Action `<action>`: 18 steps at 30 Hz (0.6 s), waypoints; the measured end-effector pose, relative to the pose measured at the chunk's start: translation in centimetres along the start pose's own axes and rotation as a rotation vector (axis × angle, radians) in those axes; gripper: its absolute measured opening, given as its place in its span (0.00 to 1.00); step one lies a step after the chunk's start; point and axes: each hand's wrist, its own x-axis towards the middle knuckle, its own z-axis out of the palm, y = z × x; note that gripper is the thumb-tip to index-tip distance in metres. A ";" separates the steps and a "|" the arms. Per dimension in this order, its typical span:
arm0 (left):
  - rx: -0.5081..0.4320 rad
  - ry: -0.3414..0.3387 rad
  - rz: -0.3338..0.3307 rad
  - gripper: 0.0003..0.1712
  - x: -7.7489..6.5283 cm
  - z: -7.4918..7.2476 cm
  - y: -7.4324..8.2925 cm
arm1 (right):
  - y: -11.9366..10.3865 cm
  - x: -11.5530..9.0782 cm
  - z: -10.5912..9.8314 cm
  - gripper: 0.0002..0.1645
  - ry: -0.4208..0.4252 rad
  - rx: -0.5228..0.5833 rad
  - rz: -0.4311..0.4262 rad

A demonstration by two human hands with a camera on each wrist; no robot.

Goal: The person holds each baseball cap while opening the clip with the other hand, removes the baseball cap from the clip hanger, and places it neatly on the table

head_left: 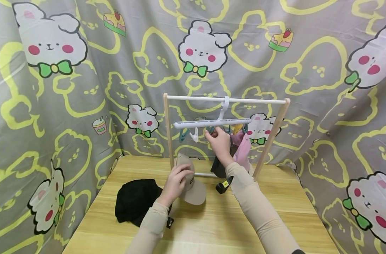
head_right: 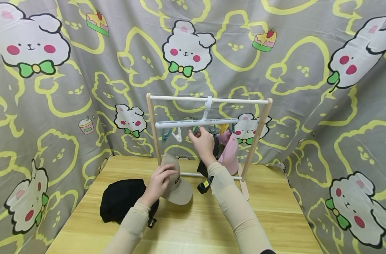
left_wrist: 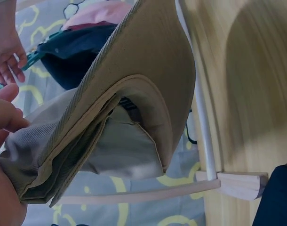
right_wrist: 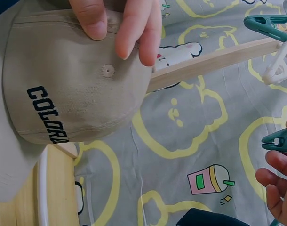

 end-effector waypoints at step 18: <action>0.013 0.052 -0.060 0.21 -2.0 0.6 -0.2 | 0.1 0.0 0.2 0.19 0.000 0.020 0.003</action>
